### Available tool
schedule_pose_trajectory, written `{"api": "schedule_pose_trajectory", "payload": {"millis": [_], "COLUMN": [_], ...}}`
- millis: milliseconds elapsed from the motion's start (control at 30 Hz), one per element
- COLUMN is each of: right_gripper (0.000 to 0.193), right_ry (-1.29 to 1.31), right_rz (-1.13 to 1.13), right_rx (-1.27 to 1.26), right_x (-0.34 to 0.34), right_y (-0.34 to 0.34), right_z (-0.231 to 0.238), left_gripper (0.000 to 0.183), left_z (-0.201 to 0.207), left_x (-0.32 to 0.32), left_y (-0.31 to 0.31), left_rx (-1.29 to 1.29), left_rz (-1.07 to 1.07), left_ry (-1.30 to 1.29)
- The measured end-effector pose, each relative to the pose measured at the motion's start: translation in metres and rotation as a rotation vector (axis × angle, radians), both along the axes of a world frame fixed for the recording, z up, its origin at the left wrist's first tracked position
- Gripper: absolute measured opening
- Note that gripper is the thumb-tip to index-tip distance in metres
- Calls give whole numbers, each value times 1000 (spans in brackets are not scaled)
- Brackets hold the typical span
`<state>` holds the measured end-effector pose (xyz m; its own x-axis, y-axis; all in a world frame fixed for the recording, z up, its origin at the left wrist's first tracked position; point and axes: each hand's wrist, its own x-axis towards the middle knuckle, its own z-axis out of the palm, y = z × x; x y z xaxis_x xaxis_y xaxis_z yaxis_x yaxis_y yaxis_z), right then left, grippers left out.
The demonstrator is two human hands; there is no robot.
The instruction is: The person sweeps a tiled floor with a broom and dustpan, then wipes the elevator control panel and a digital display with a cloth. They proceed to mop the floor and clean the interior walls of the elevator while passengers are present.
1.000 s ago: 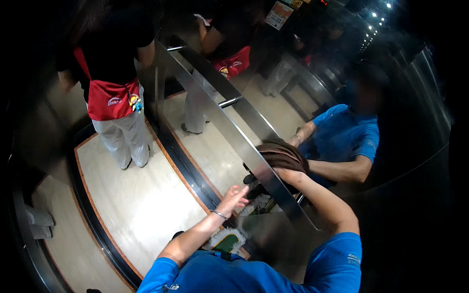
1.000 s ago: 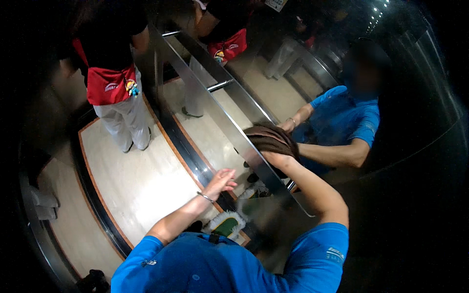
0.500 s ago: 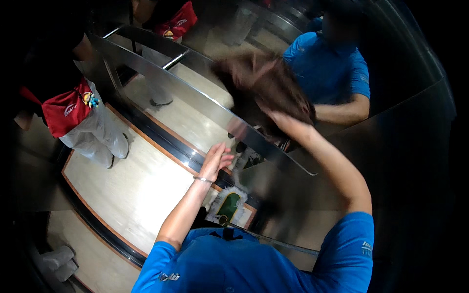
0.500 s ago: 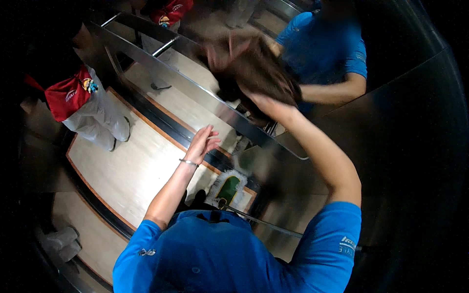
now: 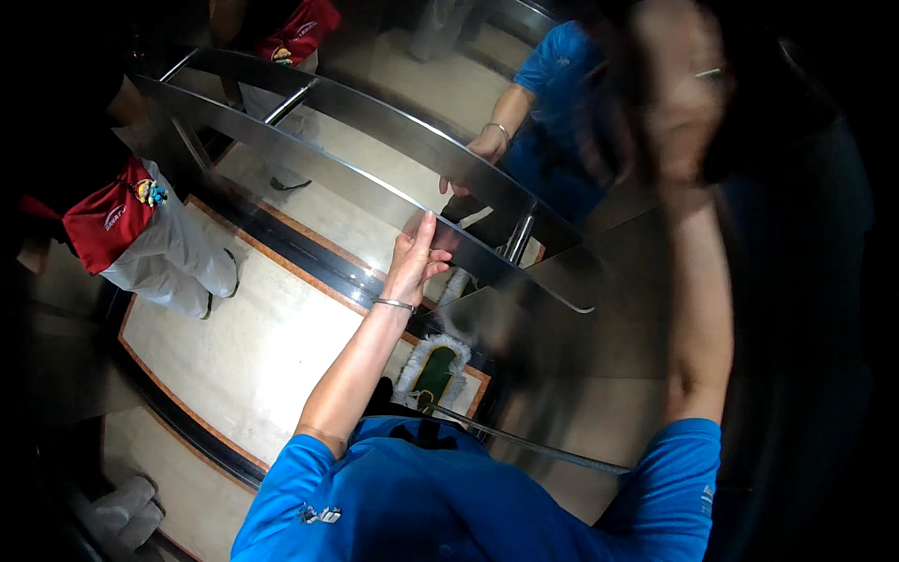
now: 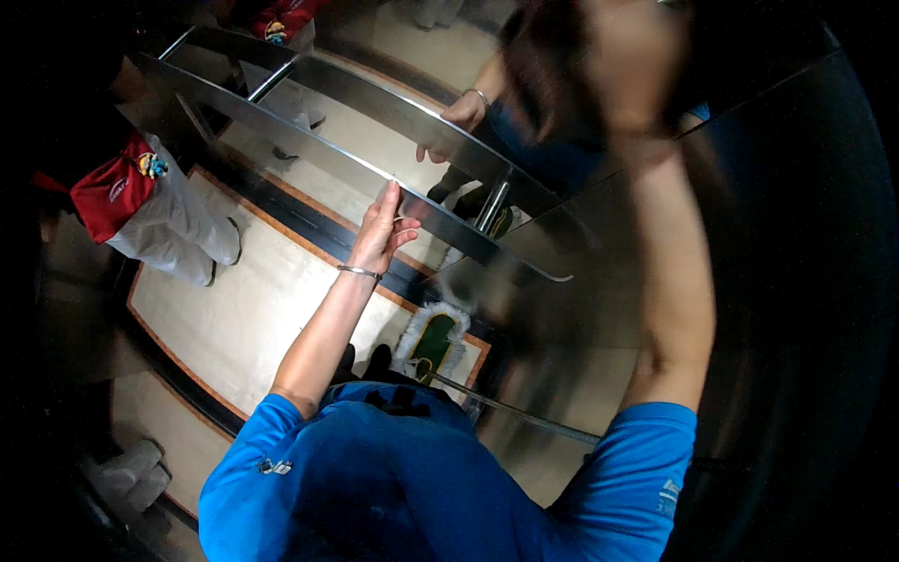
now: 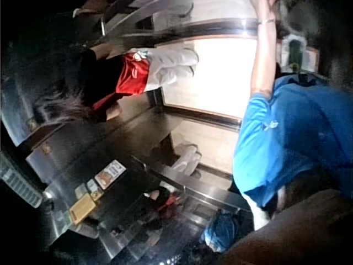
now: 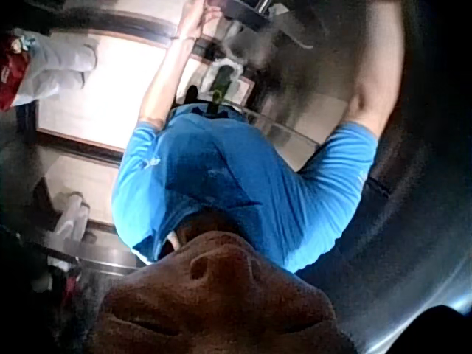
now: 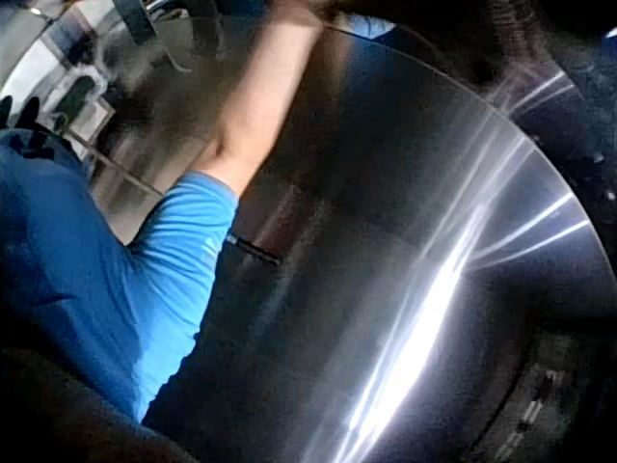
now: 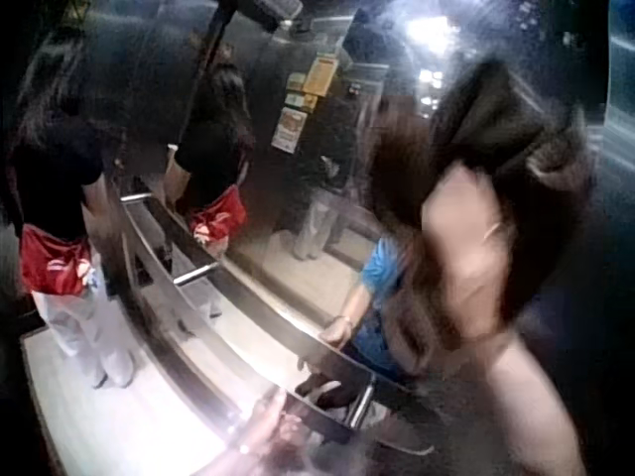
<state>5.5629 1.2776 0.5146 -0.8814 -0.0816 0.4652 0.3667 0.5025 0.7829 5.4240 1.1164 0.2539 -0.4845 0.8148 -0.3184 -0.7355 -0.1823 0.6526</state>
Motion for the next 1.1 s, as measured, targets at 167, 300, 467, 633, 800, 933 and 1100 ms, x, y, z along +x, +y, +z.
{"api": "schedule_pose_trajectory", "payload": {"millis": [167,300,467,633,800,933,1100], "right_gripper": [40,40,39,34,17,22,36], "right_ry": [-390,-505,-145,255,280,589,2164], "right_rz": [12,-33,-3,385,-195,-159,560], "right_rx": [-359,-653,-340,-680,-1445,-1498,-1716], "right_x": [38,130,183,165,206,270,400], "right_y": [-24,-21,-1,-2,28,37,7], "right_z": [-168,-187,-109,-158,-267,-288,-374], "left_gripper": [57,56,54,48,48,60,65], "left_z": [-7,-17,-40,-58,-97,-102,-78], "left_x": [15,39,75,114,135,127,121], "left_y": [0,5,19,45,79,84,57], "left_rx": [-50,-78,-125,-199,-185,-202,-350], "left_rz": [-90,-121,-94,-105,-177,-240,-348], "left_ry": [122,169,243,274,295,374,511]}}
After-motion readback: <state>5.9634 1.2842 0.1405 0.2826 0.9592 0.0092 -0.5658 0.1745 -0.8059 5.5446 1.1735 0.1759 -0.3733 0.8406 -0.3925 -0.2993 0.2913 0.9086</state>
